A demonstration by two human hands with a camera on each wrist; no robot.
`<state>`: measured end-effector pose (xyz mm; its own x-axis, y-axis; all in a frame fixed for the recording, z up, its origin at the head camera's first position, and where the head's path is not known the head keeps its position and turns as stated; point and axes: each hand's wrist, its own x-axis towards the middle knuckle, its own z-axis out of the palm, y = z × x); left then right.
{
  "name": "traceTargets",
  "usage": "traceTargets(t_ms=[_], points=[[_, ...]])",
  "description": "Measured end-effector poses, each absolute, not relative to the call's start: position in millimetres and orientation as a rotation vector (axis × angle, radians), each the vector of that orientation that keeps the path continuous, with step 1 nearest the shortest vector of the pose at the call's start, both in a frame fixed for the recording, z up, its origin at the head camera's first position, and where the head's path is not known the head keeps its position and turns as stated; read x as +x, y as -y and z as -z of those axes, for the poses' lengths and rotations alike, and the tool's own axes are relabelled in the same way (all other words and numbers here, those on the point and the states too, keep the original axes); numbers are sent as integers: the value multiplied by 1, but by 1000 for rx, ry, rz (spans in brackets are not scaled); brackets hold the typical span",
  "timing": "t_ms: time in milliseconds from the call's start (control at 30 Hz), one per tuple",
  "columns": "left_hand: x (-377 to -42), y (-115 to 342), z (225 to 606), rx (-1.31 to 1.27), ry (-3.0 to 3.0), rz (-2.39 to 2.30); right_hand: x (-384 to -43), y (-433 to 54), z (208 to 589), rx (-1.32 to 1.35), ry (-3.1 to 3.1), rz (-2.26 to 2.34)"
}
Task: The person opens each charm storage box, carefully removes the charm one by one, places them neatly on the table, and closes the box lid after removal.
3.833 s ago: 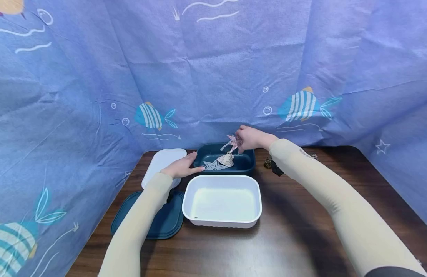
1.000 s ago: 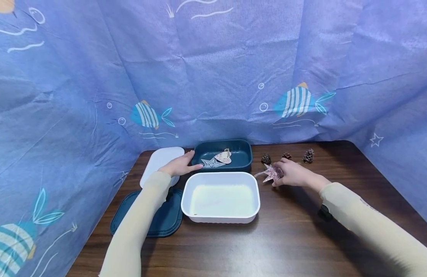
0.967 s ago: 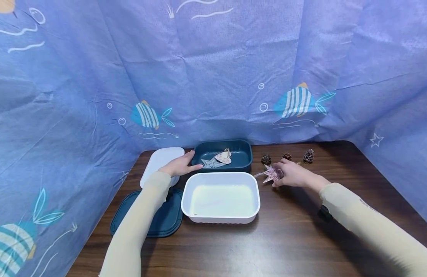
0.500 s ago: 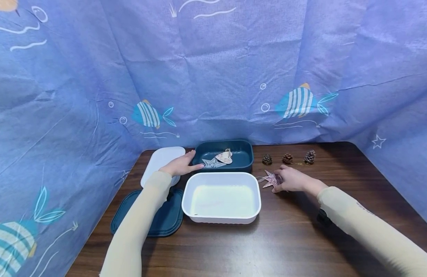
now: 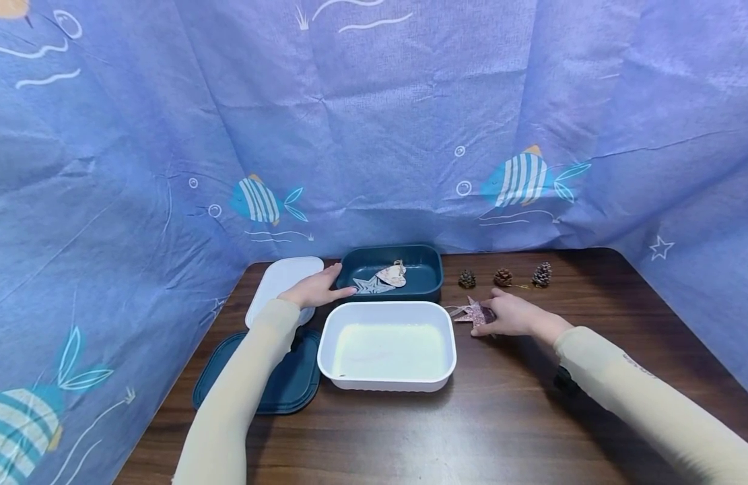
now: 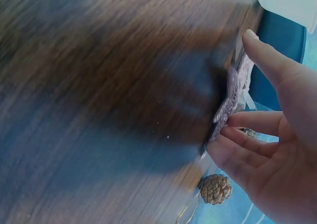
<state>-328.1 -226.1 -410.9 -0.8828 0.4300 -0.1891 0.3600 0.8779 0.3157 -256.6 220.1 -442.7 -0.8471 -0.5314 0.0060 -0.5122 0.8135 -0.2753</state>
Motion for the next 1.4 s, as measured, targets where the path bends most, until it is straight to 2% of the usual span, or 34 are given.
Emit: traceTargets(t_ms=[1400], points=[[-330,228,412,609,-2790,-420,-262,-209,445,-843,-3009,424]])
